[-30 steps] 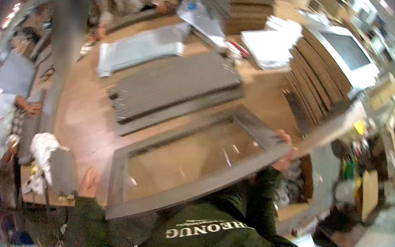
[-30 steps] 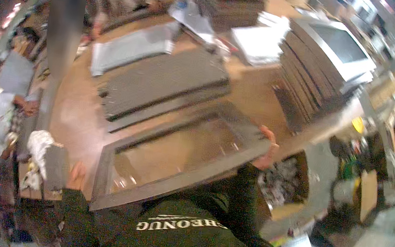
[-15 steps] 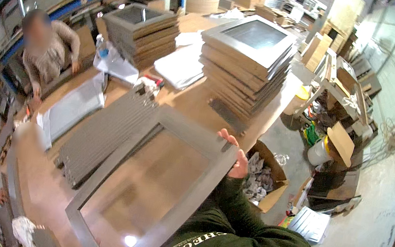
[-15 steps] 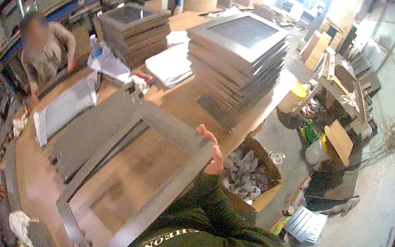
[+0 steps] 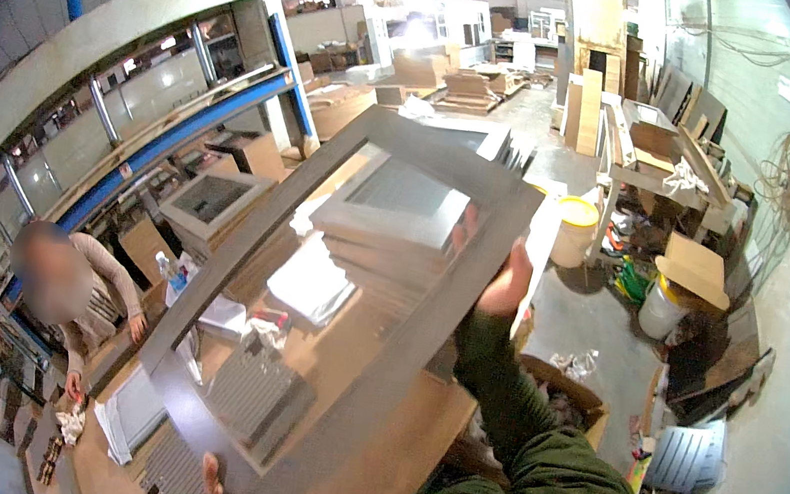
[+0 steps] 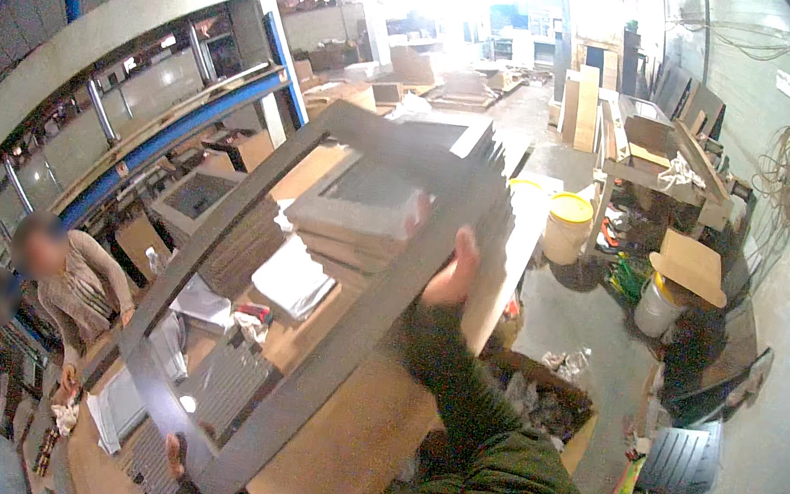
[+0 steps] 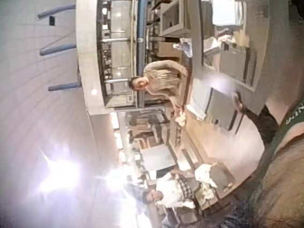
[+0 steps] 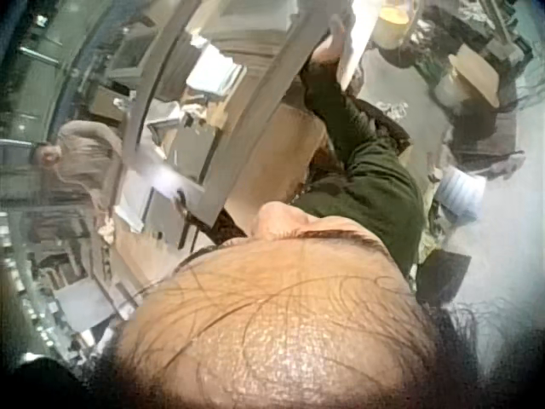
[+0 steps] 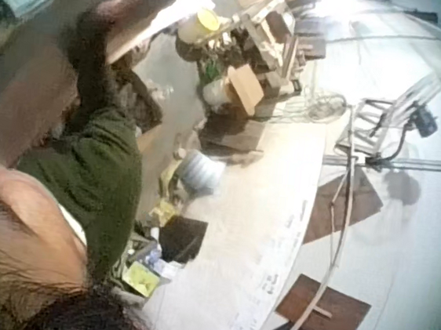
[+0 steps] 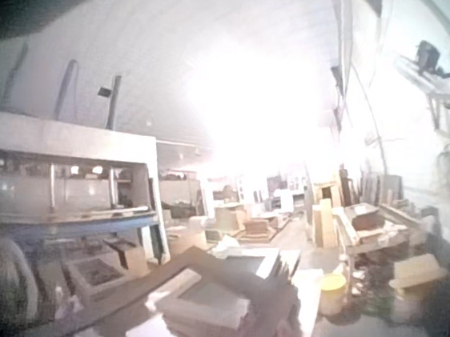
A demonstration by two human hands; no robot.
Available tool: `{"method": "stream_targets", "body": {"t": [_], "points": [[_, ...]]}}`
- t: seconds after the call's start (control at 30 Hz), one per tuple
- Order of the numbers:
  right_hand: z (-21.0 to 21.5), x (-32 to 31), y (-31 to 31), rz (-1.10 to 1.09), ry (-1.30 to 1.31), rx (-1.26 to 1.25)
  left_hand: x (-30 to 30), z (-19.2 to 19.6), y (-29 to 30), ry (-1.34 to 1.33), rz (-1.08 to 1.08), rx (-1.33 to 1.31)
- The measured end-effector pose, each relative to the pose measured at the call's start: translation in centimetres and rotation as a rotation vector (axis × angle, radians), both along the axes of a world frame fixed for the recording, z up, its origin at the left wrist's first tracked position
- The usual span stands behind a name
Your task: The person handles and organizes wooden frame components and panels on a workbench, placing items into a box and arranging finished pieces in a stack.
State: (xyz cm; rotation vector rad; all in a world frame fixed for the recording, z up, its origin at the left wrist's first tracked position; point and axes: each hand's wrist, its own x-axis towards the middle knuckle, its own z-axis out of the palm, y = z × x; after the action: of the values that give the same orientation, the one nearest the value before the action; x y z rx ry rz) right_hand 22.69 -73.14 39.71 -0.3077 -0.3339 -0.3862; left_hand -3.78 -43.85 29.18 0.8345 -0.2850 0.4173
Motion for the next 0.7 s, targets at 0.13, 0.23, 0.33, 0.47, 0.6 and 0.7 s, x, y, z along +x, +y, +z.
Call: {"method": "stream_targets", "body": {"t": [0.13,0.23,0.33,0.47,0.6,0.7], "points": [[-0.4,21.1,-8.8,-0.150,-0.187,-0.147,14.9,6.4,-7.9,0.034,0.045,-0.234],[3.3,28.9,-8.2,-0.450,0.243,-0.304,23.8,7.3,-6.5,0.032,-0.242,-0.109],[1.7,36.1,-8.4,-0.891,0.701,-0.783,35.0,1.0,-2.5,0.313,0.436,0.449],[-12.7,46.7,-19.5,-0.772,0.781,-0.911,41.4,1.6,-20.2,0.284,0.392,0.187],[-6.3,34.8,-6.9,-0.427,0.736,-1.217,44.5,-5.8,-12.6,0.291,0.924,0.503],[-9.2,40.6,-8.0,-0.816,0.671,-1.496,47.0,-6.7,-12.8,0.468,1.157,0.821]]}}
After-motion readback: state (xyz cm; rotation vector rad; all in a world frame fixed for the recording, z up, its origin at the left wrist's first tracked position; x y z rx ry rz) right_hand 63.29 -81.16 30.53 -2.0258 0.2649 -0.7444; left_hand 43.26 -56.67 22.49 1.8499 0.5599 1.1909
